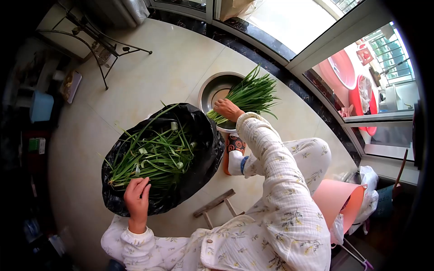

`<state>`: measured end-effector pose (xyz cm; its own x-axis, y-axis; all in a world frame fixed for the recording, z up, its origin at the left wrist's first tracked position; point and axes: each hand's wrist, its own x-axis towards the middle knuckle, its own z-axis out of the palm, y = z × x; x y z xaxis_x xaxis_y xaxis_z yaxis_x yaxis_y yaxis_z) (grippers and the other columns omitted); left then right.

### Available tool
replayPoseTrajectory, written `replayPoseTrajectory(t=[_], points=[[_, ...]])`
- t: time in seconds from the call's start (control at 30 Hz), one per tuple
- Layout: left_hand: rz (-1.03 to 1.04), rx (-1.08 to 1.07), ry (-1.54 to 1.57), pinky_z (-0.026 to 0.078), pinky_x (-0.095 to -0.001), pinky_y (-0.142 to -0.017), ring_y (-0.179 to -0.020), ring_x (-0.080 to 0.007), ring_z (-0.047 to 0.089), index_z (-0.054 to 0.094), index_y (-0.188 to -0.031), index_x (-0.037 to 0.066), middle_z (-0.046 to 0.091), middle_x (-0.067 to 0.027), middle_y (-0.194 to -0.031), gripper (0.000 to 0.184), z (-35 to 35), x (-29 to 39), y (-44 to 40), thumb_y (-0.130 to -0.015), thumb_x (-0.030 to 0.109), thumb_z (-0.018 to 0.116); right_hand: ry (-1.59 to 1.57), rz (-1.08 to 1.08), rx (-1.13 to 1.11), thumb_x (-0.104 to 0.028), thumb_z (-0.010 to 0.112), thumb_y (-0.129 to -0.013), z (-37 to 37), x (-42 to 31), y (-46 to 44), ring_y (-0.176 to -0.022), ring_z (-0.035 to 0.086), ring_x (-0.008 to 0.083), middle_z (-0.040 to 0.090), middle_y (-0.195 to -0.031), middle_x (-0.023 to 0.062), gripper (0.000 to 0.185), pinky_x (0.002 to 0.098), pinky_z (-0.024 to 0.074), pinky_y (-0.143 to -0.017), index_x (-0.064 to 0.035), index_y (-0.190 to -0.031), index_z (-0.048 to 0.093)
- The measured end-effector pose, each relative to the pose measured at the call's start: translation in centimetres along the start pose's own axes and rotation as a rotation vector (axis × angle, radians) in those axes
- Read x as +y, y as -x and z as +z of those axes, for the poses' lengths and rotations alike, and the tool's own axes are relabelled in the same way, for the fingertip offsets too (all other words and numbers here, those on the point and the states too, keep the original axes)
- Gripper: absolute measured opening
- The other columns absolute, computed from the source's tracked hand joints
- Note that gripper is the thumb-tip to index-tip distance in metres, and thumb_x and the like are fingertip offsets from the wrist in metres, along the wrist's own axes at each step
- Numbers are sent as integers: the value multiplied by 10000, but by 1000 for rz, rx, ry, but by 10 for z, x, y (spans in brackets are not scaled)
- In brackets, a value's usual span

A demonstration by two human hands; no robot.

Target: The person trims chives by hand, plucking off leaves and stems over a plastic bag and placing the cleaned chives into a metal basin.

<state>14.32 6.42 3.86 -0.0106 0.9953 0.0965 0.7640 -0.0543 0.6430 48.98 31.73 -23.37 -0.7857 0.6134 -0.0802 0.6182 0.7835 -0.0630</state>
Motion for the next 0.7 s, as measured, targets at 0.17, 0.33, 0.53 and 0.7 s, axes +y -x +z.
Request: replayPoseTrajectory(t=[0.17,0.33,0.53,0.7], points=[[-6,-121,-77,463,-347,-624,-698,-271,578,679,-904,28,609,-91,-836,214,-5,0,9,-694,5,709,-7,39,12,-147,606,-765,-9,-13,0,-990,513,219,536,-984,43,243,355,415,-839,-109,-1003,580],[35,-151,-98,466,-360,-639,-727,-292,590,666,-903,41,602,-79,-865,202,-9,-13,31,-705,53,702,-186,145,272,-185,618,-797,-67,5,-13,-973,551,264,572,-1001,73,255,393,439,-795,-75,-1022,573],[-53,-97,-137,467,-395,-658,-745,-311,588,645,-799,21,598,-84,-861,102,-30,5,47,-712,54,688,-877,258,675,-134,549,-899,-220,-44,-71,-706,627,178,654,-796,85,151,287,486,-647,-30,-990,610],[94,-24,-160,489,-382,-678,-797,-320,596,635,-773,17,618,-97,-890,86,-15,-26,67,-697,33,671,-732,-312,370,-98,592,-841,-312,-220,-77,-695,593,269,601,-791,116,101,349,486,-632,-17,-903,594]])
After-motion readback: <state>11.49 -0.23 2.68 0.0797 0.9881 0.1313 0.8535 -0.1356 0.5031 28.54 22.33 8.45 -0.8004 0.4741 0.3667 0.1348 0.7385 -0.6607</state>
